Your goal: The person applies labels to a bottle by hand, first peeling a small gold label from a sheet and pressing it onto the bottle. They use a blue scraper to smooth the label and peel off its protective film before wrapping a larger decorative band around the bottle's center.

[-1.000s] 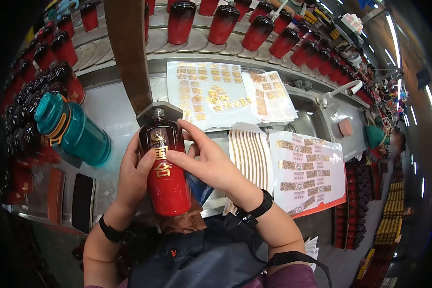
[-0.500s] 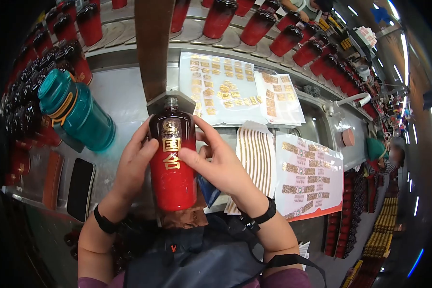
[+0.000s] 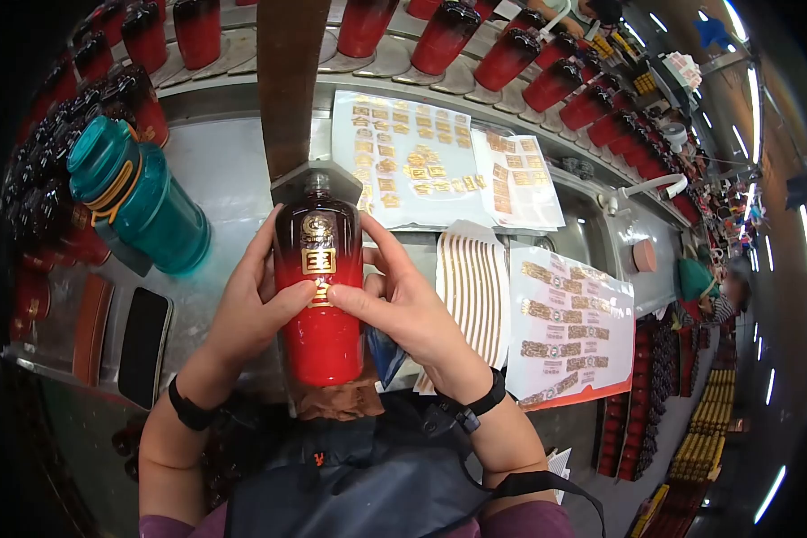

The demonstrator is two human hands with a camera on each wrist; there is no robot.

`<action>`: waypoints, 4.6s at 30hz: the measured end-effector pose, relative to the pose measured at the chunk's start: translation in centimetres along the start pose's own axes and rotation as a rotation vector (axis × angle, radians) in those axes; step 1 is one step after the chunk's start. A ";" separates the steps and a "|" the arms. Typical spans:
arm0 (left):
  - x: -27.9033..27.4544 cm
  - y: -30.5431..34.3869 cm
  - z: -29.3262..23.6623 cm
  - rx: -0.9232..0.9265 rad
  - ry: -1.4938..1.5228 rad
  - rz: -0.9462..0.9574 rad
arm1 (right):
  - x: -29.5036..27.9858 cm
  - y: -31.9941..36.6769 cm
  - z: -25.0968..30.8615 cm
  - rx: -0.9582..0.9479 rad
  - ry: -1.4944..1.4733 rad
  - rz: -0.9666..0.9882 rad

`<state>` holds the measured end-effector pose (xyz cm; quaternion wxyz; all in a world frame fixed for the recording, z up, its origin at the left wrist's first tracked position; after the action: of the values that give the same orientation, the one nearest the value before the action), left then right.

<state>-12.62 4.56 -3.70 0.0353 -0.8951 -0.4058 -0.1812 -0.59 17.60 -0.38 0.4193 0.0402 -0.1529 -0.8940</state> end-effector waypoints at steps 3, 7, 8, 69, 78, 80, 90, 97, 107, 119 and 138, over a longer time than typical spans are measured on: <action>0.0 -0.1 -0.4 0.001 -0.027 -0.007 | 0.4 0.0 0.5 0.036 -0.058 -0.026; 0.1 0.0 -0.1 0.037 -0.046 0.008 | 0.3 0.0 0.0 -0.008 -0.004 -0.023; 0.1 0.0 -0.1 0.028 -0.051 0.003 | 0.4 0.1 0.1 -0.003 -0.020 -0.020; 1.8 -3.2 -1.6 -0.064 0.186 -0.168 | 1.0 -3.8 3.8 -0.163 0.080 -0.093; 1.7 -3.3 -1.6 -0.077 0.216 -0.188 | 0.3 -4.0 3.9 0.013 -0.025 -0.048; 1.9 -3.2 -1.7 -0.063 0.194 -0.186 | 0.3 -4.1 3.5 0.004 -0.029 -0.040; 2.0 -3.3 -1.6 -0.054 0.165 -0.209 | 0.6 -4.4 2.5 -0.094 -0.055 -0.022; 1.5 -3.3 -1.4 -0.046 0.096 -0.215 | -0.8 -4.7 2.7 -0.065 0.044 -0.091; 1.9 -3.1 -1.7 0.016 0.046 -0.200 | -2.2 -5.3 1.1 -0.087 -0.012 -0.042; 1.5 -2.7 -1.4 -0.042 0.062 -0.225 | -3.8 -4.4 4.2 -0.015 -0.258 -0.057; 1.5 -1.5 -1.5 -0.023 0.013 -0.103 | -0.7 -7.2 9.4 -0.364 0.404 -0.035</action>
<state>-13.31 6.34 -1.88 0.0182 -0.8723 -0.4489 -0.1931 -7.33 24.68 6.31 0.4259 0.1445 0.0977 -0.8878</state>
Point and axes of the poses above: each hand's wrist, its own y-axis away from the middle knuckle, its own x-axis out of the palm, z = x × y, the point moved 4 cm from there along -y, towards the middle knuckle, and after that the axes turned 15 degrees about -z, right-handed, at the moved point
